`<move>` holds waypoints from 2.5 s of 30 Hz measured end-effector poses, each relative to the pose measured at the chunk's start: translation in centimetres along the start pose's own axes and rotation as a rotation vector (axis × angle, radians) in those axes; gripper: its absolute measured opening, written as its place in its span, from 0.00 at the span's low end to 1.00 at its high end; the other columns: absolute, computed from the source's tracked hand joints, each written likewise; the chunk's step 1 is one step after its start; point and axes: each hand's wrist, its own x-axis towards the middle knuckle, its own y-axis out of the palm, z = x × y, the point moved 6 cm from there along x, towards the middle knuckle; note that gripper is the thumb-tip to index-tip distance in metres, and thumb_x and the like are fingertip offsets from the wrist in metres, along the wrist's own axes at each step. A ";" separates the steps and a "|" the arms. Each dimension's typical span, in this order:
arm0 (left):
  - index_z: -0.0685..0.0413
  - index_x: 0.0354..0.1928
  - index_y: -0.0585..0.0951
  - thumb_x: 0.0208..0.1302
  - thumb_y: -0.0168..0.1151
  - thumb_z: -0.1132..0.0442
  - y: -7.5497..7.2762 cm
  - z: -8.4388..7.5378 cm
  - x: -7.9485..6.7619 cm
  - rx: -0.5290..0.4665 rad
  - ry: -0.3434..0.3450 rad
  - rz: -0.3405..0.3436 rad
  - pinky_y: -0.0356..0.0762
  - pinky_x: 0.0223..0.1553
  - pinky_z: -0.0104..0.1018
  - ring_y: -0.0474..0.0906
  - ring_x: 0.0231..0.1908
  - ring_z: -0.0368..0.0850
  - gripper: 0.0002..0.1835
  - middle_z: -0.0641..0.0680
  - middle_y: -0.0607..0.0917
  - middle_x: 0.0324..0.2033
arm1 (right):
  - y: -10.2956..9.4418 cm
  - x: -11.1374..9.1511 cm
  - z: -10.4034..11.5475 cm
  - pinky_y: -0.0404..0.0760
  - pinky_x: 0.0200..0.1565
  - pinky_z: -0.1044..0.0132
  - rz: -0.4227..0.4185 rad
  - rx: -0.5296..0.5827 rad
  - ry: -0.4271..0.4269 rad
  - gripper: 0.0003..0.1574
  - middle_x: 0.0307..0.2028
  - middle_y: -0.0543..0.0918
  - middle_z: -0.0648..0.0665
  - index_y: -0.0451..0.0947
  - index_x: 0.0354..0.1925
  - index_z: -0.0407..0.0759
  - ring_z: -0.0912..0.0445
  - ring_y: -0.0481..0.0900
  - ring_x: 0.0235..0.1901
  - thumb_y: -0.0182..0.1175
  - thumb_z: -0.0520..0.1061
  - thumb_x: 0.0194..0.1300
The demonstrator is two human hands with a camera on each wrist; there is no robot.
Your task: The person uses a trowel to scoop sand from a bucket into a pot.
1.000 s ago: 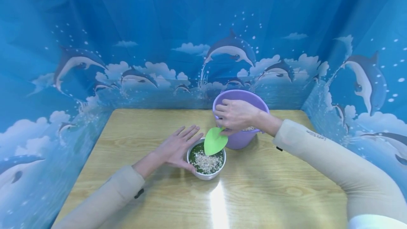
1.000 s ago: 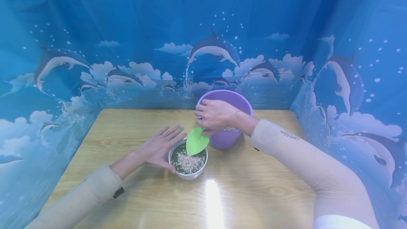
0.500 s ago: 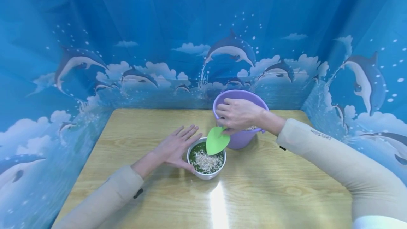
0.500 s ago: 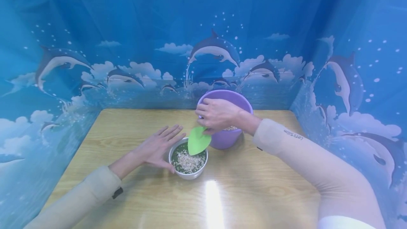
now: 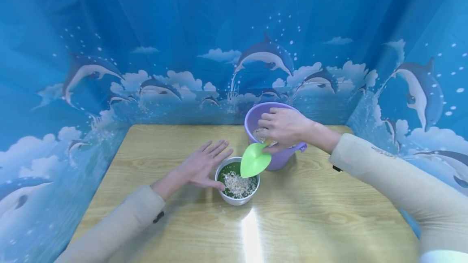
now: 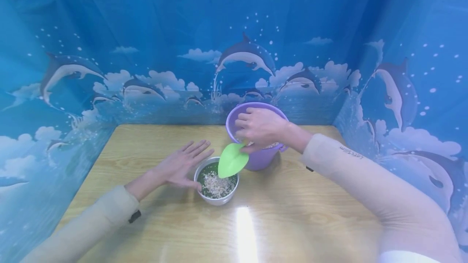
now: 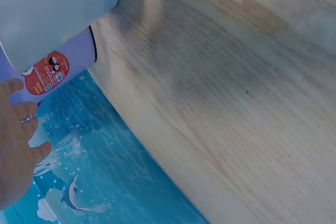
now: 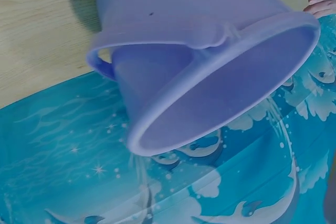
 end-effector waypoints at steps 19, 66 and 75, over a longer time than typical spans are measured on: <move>0.54 0.84 0.56 0.50 0.07 0.08 -3.0 1.7 3.7 0.058 0.016 -0.054 0.47 0.84 0.63 0.50 0.84 0.63 0.73 0.64 0.53 0.83 | -1.3 -4.4 -3.5 0.74 0.29 0.60 -0.090 -0.038 0.063 0.32 0.27 0.78 0.49 0.78 0.26 0.51 0.54 0.71 0.28 0.69 0.76 0.59; 0.49 0.86 0.50 0.68 0.41 0.17 -4.3 2.3 12.8 0.134 -0.135 -0.009 0.51 0.85 0.62 0.44 0.86 0.60 0.57 0.63 0.50 0.85 | 5.3 -6.7 -11.0 0.83 0.41 0.53 0.217 -0.201 0.182 0.32 0.39 0.85 0.42 0.85 0.39 0.47 0.47 0.80 0.41 0.65 0.74 0.66; 0.48 0.86 0.50 0.67 0.45 0.18 -3.9 2.6 13.0 0.118 -0.131 -0.013 0.51 0.85 0.61 0.44 0.86 0.60 0.58 0.63 0.49 0.85 | 7.5 -6.4 -11.0 0.83 0.43 0.53 0.278 -0.200 0.184 0.33 0.40 0.86 0.41 0.84 0.36 0.46 0.47 0.81 0.43 0.63 0.74 0.68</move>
